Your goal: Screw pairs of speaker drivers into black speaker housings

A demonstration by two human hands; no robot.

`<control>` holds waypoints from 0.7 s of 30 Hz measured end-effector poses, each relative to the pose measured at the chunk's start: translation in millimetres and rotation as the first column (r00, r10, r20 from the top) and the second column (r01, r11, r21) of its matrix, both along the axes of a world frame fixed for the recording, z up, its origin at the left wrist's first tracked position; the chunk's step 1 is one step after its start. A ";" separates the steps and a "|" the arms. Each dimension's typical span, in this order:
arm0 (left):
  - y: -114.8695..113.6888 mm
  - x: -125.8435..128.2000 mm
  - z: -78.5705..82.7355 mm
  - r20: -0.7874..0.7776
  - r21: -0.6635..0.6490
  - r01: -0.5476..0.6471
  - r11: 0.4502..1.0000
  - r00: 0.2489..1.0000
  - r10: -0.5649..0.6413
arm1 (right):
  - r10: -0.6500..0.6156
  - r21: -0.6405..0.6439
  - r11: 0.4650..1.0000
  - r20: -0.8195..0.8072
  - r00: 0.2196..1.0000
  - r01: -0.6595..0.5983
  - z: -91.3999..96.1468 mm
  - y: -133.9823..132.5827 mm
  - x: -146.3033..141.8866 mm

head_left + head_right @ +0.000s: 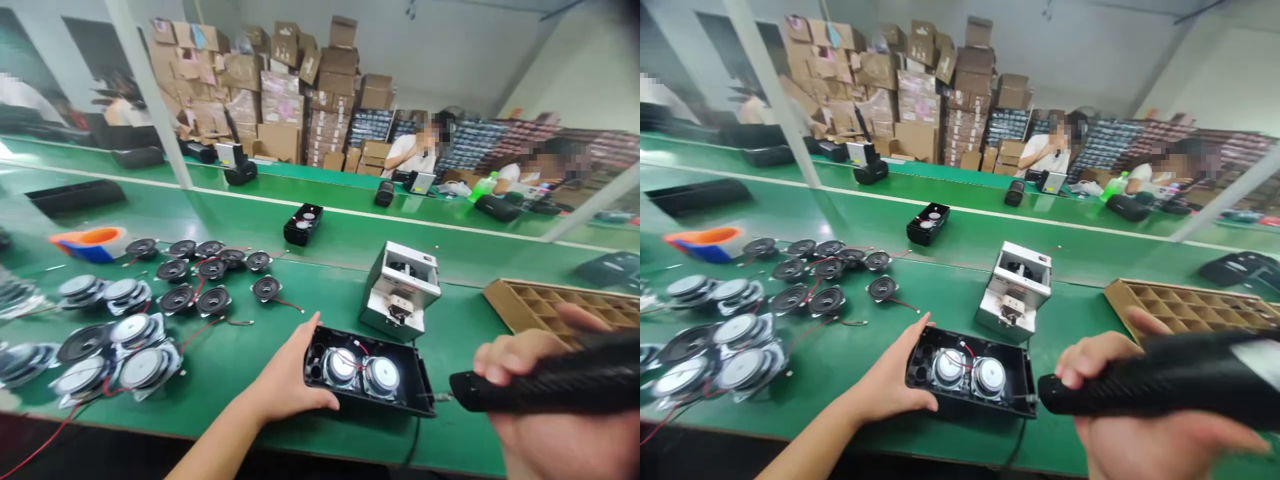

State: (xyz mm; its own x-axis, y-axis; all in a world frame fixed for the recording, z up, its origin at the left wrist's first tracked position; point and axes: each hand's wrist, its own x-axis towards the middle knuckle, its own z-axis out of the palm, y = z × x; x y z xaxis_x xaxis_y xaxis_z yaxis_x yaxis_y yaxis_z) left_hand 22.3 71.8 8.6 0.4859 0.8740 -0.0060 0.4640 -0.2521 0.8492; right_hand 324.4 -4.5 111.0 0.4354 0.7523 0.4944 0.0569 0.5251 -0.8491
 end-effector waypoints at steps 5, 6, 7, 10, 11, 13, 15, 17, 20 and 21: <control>0.7 3.0 45.6 -0.306 0.205 0.174 0.963 0.946 -0.106 | -0.140 -0.319 0.933 0.112 0.984 0.169 -39.2 11.4 64.8; 2.1 8.2 55.7 -0.361 0.240 0.236 0.942 0.922 -0.139 | -0.128 -0.346 0.922 0.155 0.980 0.175 -49.9 13.9 71.1; 4.0 15.1 64.1 -0.405 0.251 0.293 0.923 0.897 -0.175 | -0.118 -0.357 0.917 0.182 0.976 0.178 -59.4 16.5 75.3; 10.5 40.9 74.5 -0.525 0.175 0.404 0.898 0.810 -0.262 | -0.103 -0.377 0.904 0.269 0.957 0.204 -77.9 24.5 79.1; 11.9 49.0 72.9 -0.552 0.151 0.414 0.898 0.789 -0.271 | -0.094 -0.391 0.896 0.302 0.949 0.213 -81.1 26.8 78.8; 12.1 59.4 65.8 -0.574 0.156 0.413 0.897 0.777 -0.258 | -0.081 -0.417 0.878 0.355 0.932 0.235 -85.6 27.7 77.3; 8.1 57.5 60.2 -0.558 0.204 0.413 0.888 0.794 -0.241 | -0.112 -0.374 0.879 0.440 0.891 0.295 -89.2 19.7 74.5; 2.3 39.6 63.4 -0.539 0.253 0.422 0.870 0.809 -0.235 | -0.171 -0.227 0.902 0.593 0.786 0.368 -92.2 0.7 68.8; 0.2 -11.2 91.8 -0.554 0.322 0.408 0.854 0.813 -0.179 | -0.102 -0.147 0.945 0.715 0.692 0.291 -94.4 -36.9 53.8; 3.6 -30.8 106.8 -0.567 0.351 0.382 0.855 0.813 -0.131 | -0.032 -0.193 0.954 0.691 0.722 0.228 -94.7 -46.6 47.7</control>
